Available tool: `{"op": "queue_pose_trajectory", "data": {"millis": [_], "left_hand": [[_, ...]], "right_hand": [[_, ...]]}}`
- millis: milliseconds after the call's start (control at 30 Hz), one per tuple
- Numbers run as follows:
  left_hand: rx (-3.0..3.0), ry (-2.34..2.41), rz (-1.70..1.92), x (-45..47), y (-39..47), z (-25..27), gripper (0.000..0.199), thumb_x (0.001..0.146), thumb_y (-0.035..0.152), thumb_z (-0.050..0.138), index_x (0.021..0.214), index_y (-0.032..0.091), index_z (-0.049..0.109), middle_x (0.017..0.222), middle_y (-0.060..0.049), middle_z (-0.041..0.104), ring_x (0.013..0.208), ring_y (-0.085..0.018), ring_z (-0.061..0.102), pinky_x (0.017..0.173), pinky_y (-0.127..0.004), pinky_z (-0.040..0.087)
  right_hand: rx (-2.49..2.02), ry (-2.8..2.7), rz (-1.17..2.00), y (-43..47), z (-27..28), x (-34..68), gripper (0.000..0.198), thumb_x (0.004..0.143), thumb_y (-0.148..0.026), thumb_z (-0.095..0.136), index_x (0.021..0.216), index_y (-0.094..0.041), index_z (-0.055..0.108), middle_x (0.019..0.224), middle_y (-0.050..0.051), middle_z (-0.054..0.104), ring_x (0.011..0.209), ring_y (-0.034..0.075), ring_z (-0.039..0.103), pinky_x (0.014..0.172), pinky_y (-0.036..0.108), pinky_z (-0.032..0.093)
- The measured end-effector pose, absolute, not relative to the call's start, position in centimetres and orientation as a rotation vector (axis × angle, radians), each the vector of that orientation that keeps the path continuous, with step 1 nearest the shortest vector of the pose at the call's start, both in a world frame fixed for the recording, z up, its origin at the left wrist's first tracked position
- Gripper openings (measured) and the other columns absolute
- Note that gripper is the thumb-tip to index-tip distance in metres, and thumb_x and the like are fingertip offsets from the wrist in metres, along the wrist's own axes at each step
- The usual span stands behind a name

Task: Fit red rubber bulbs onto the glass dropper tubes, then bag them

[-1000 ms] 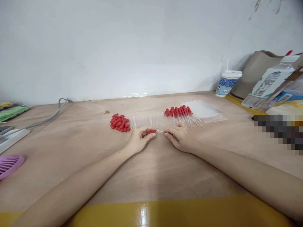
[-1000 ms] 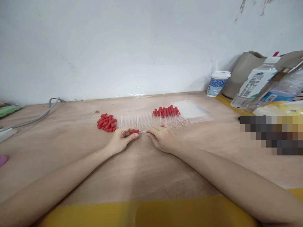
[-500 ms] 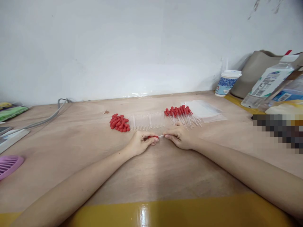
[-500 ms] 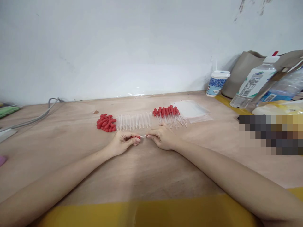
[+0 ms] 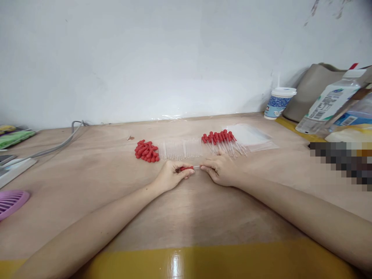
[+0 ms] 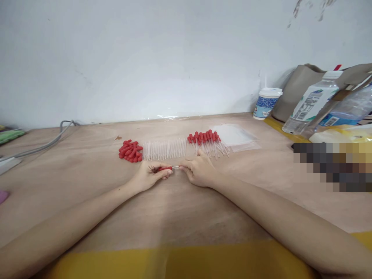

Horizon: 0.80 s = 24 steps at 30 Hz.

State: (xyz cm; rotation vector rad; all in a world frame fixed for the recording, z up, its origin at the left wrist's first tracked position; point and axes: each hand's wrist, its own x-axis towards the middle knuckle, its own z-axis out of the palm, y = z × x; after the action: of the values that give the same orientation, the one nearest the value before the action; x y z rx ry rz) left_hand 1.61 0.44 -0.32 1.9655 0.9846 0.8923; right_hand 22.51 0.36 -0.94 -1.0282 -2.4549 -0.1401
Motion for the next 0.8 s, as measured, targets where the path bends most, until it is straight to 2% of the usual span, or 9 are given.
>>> {"op": "queue_pose_trajectory", "data": {"millis": [167,300,433,600,800], "left_hand": [[1.976,1.067,0.958,1.7,0.4,-0.1,0.027,0.072,0.033,0.063,0.088,0.012,0.069,0.064,-0.004,0.067,0.055,-0.012,0.059,0.055,-0.023,0.048],[1.905,1.106,0.947,1.5,0.8,-0.3,0.033,0.069,0.035,0.066,0.094,0.013,0.067,0.081,-0.007,0.070,0.068,-0.016,0.063,0.066,-0.028,0.051],[1.899,1.110,0.888,1.3,1.0,-0.4,0.030,0.070,0.035,0.065,0.091,0.014,0.067,0.084,-0.007,0.069,0.072,-0.017,0.063,0.068,-0.029,0.051],[1.844,1.039,0.865,1.5,0.8,-0.2,0.025,0.072,0.033,0.063,0.086,0.012,0.067,0.067,-0.003,0.066,0.062,-0.013,0.061,0.062,-0.025,0.050],[1.724,0.986,0.889,1.6,0.6,-0.1,0.025,0.067,0.029,0.068,0.083,0.010,0.066,0.067,-0.004,0.067,0.061,-0.012,0.061,0.065,-0.026,0.052]], "right_hand": [[-1.029,-2.416,0.083,0.2,-0.8,22.3,0.024,0.089,-0.024,0.037,0.084,-0.018,0.060,0.076,0.003,0.064,0.068,0.014,0.053,0.068,0.028,0.031],[-1.034,-2.353,0.229,0.3,-0.4,22.8,0.016,0.084,-0.026,0.046,0.092,-0.016,0.055,0.080,0.005,0.062,0.071,0.015,0.055,0.065,0.026,0.038],[-0.967,-2.336,0.138,0.5,-0.7,23.3,0.014,0.085,-0.023,0.044,0.082,-0.016,0.055,0.078,0.006,0.062,0.072,0.016,0.055,0.064,0.026,0.040],[-0.856,-2.294,-0.046,0.7,-1.4,23.1,0.025,0.089,-0.027,0.037,0.081,-0.016,0.058,0.073,0.006,0.061,0.068,0.015,0.052,0.063,0.026,0.040],[-0.853,-2.316,-0.028,0.5,-1.1,22.6,0.030,0.090,-0.028,0.034,0.078,-0.016,0.059,0.068,0.005,0.060,0.064,0.014,0.051,0.059,0.025,0.038]]}}
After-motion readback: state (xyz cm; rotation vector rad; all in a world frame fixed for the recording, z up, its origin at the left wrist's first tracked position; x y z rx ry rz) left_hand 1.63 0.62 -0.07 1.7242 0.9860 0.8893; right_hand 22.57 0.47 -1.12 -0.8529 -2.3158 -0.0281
